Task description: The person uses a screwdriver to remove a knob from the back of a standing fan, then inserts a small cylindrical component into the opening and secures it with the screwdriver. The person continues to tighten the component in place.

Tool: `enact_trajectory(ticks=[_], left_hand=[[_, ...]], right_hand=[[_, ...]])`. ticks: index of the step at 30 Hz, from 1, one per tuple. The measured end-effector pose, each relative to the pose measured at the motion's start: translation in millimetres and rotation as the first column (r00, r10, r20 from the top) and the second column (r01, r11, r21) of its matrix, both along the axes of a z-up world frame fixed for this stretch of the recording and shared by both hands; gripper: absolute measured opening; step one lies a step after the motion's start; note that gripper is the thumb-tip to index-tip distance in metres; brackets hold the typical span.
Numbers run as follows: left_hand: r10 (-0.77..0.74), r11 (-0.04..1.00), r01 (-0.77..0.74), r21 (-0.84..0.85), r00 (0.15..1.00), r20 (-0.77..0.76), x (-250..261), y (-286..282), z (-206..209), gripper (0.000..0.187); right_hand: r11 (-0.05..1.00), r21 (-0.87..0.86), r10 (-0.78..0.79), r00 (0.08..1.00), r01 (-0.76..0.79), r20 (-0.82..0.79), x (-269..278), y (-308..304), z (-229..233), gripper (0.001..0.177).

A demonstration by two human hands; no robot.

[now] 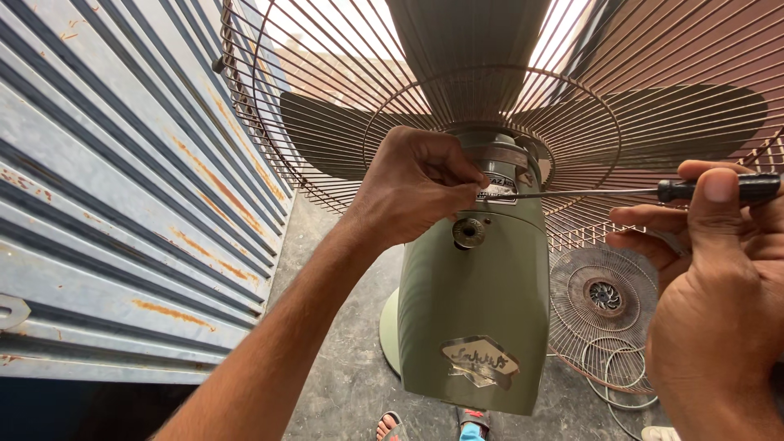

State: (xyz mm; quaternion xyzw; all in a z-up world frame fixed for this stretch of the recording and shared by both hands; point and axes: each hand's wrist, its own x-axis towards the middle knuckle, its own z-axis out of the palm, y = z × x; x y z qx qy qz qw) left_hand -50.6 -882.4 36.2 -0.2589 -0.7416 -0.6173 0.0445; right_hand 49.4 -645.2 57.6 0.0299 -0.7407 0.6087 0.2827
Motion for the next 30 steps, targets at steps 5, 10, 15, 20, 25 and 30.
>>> enact_trajectory(ticks=[5,10,15,20,25,30], left_hand=[[-0.069,0.991,0.062,0.122,0.996,0.054,1,-3,0,0.009],[-0.034,0.999,0.034,0.008,0.997,0.071,0,-4,-3,0.011],[-0.072,0.979,0.065,-0.192,0.997,-0.031,0,-2,-8,0.008],[-0.142,0.987,0.143,-0.075,0.99,0.017,2,0,-14,0.013],[-0.152,0.988,0.152,0.009,0.987,0.056,2,-1,-17,0.014],[-0.155,0.987,0.154,0.036,0.987,0.049,3,0,-17,0.015]], right_hand=[[0.999,-0.012,-0.043,0.999,0.043,0.034,-1,4,-3,0.033],[0.997,-0.055,-0.054,0.997,0.057,0.055,0,6,-7,0.034],[0.996,-0.074,-0.051,0.997,0.056,0.066,-1,6,-7,0.036],[0.997,-0.063,-0.043,0.998,0.046,0.048,1,4,-6,0.034],[0.998,-0.048,-0.038,0.999,0.04,0.023,1,0,-5,0.032],[0.997,-0.045,-0.065,0.997,0.067,0.049,0,1,-3,0.032]])
